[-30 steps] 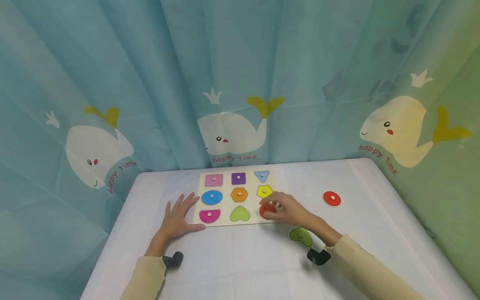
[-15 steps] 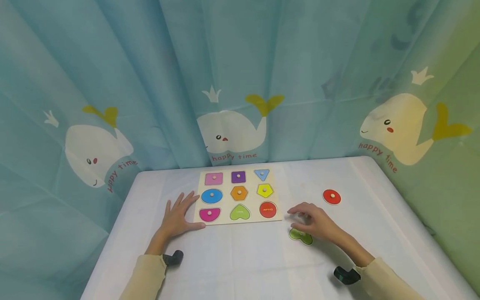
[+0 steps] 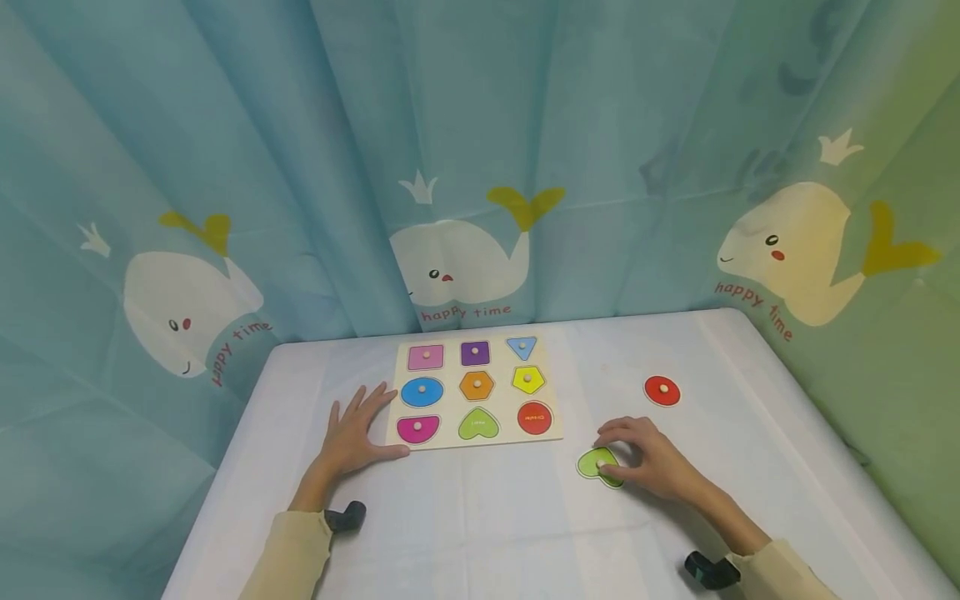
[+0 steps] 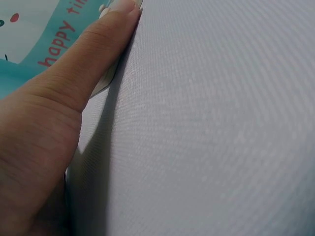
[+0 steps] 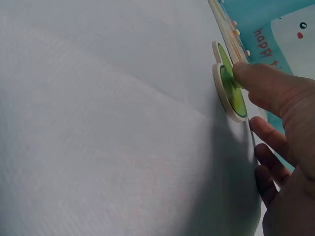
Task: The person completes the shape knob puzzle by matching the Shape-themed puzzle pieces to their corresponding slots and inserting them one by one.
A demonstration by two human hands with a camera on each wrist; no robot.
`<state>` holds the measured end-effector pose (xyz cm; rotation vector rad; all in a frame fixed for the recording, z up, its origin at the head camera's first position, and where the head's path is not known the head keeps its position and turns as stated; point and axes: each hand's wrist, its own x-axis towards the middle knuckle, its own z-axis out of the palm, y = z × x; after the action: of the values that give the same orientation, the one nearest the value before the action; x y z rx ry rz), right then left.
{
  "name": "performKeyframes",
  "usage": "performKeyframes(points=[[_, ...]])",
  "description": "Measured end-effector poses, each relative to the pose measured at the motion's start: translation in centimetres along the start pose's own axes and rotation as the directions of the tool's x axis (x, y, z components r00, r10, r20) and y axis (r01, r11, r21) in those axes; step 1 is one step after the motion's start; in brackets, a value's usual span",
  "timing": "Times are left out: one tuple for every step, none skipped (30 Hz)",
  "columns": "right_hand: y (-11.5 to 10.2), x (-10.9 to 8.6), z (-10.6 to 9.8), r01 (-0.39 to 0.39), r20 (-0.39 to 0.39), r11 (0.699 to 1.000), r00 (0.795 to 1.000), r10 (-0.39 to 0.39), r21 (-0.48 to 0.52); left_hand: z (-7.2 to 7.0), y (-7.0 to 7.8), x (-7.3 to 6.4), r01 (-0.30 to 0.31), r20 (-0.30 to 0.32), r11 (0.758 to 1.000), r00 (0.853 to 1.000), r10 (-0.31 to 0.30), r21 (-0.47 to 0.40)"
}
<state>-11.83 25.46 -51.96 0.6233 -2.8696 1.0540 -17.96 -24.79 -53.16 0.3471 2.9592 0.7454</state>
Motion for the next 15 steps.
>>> performKeyframes(points=[[-0.05,-0.05,0.04,-0.006,0.000,1.000,1.000,0.006,0.001,0.01,-0.01,-0.01,0.000,-0.001,1.000,1.000,0.000,0.000],[-0.08,-0.08,0.06,-0.011,0.000,1.000,1.000,0.011,0.008,0.01,-0.02,-0.02,0.000,-0.002,1.000,1.000,0.000,0.001],[-0.14,-0.10,0.07,-0.017,0.002,1.000,1.000,0.017,0.013,0.01,-0.01,-0.03,-0.001,-0.002,1.000,1.000,0.001,0.001],[-0.17,-0.11,0.09,-0.019,0.001,1.000,1.000,0.019,0.018,0.01,-0.01,-0.03,-0.001,-0.003,1.000,1.000,0.001,0.001],[-0.21,-0.11,0.10,-0.018,-0.002,1.000,1.000,0.018,0.022,0.01,0.00,-0.03,-0.001,-0.002,1.000,1.000,0.001,0.002],[-0.24,-0.12,0.13,-0.017,-0.004,1.000,1.000,0.017,0.024,0.01,0.01,-0.04,-0.001,-0.003,1.000,1.000,0.001,0.000],[-0.23,-0.13,0.16,-0.008,-0.009,1.000,1.000,0.008,0.026,0.01,0.03,-0.04,0.000,-0.002,1.000,1.000,0.000,0.000],[-0.22,-0.15,0.18,0.001,-0.015,1.000,1.000,-0.001,0.025,0.01,0.05,-0.04,0.000,-0.002,1.000,1.000,0.000,0.001],[-0.19,-0.17,0.22,0.011,-0.020,1.000,1.000,-0.011,0.024,0.01,0.08,-0.05,0.000,-0.003,1.000,1.000,0.000,0.001],[-0.16,-0.20,0.26,0.020,-0.025,1.000,1.000,-0.019,0.024,0.00,0.09,-0.06,0.001,-0.003,1.000,1.000,-0.001,0.001],[-0.15,-0.21,0.29,0.027,-0.029,0.999,0.999,-0.027,0.025,0.01,0.11,-0.07,0.001,-0.004,1.000,1.000,-0.001,0.002],[-0.12,-0.23,0.33,0.033,-0.032,0.999,0.999,-0.032,0.027,0.01,0.14,-0.09,0.001,-0.006,1.000,1.000,-0.001,0.001],[-0.09,-0.25,0.37,0.038,-0.035,0.999,0.999,-0.037,0.030,0.00,0.16,-0.10,0.001,-0.006,1.000,1.000,-0.001,0.001],[-0.08,-0.27,0.40,0.039,-0.035,0.999,0.999,-0.038,0.031,0.01,0.16,-0.11,0.001,-0.007,1.000,1.000,-0.001,0.001],[-0.07,-0.29,0.43,0.040,-0.036,0.999,0.999,-0.039,0.033,0.02,0.16,-0.13,0.001,-0.007,1.000,1.000,-0.001,0.001]])
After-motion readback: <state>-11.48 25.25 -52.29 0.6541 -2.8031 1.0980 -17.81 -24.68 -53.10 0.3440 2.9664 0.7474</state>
